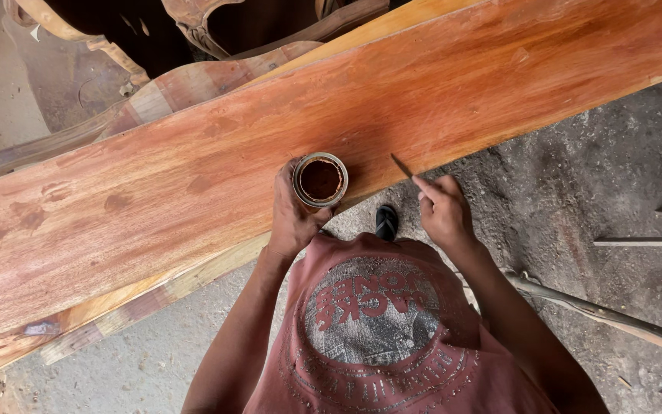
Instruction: The person applies reddish-brown wood stain to long wooden boards using a brush, dipping the brush into a stain can held in the other hand. They brush along the boards, use a round pad to spread stain on a smaller panel, and finally lift and carry a stained board.
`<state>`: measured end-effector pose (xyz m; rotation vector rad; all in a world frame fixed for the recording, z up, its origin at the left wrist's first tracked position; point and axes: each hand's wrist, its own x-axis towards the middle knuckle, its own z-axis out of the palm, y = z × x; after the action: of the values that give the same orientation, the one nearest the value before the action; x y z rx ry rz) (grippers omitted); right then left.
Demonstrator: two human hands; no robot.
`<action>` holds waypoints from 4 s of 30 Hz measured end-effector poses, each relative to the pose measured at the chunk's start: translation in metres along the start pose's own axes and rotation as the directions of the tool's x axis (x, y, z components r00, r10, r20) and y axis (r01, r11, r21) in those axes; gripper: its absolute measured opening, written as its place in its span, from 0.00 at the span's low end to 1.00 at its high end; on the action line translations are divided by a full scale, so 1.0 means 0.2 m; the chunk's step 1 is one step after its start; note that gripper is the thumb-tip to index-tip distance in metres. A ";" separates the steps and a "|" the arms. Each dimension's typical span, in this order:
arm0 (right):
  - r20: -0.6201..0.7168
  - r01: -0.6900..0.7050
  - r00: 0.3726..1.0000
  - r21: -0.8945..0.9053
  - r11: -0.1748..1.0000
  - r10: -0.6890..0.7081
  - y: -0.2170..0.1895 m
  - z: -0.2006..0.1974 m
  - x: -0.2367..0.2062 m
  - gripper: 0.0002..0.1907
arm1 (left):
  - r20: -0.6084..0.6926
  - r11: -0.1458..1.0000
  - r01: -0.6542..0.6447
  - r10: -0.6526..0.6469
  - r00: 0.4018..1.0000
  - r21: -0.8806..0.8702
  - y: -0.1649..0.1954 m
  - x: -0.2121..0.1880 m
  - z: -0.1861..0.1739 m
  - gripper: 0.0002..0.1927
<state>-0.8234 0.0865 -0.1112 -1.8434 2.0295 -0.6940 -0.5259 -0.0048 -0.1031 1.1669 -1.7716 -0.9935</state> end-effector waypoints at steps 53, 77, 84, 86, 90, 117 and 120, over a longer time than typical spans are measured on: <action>-0.214 -0.251 0.948 -0.048 0.967 0.236 1.73 -1.07 0.75 0.18 | -0.024 0.851 -0.017 0.034 0.999 0.525 0.87 0.67 1.19 0.52; -0.056 -0.328 0.942 0.069 0.942 0.332 1.69 -1.13 0.76 0.14 | -0.092 0.821 0.061 -0.011 0.996 0.568 0.81 0.67 1.26 0.55; -0.118 -0.065 0.990 0.098 0.993 0.076 1.58 -1.04 0.83 0.14 | -0.101 0.824 0.046 0.014 0.995 0.564 0.79 0.68 1.24 0.54; -0.061 -0.048 0.997 0.110 0.993 0.054 1.53 -0.99 0.89 0.14 | -0.108 0.827 0.049 0.013 0.994 0.560 0.78 0.68 1.24 0.53; -0.119 0.112 0.987 0.018 0.994 -0.109 1.43 -0.86 1.08 0.16 | -0.116 0.829 0.070 -0.006 0.993 0.555 0.79 0.68 1.23 0.52; 0.093 0.585 0.770 0.291 0.757 -0.631 0.34 -0.85 0.93 0.17 | -0.273 0.926 -0.052 0.163 0.948 0.373 0.64 0.69 0.74 0.47; 0.425 0.271 0.882 -0.109 0.956 -0.201 0.27 -0.88 0.96 0.09 | -0.421 0.969 -0.001 0.109 0.900 0.248 0.53 0.79 0.47 0.43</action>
<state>-0.9860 -0.0748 0.0243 -2.1408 1.6460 -0.1649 -0.6901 -0.1074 -0.0159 1.3572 -1.5778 -0.4387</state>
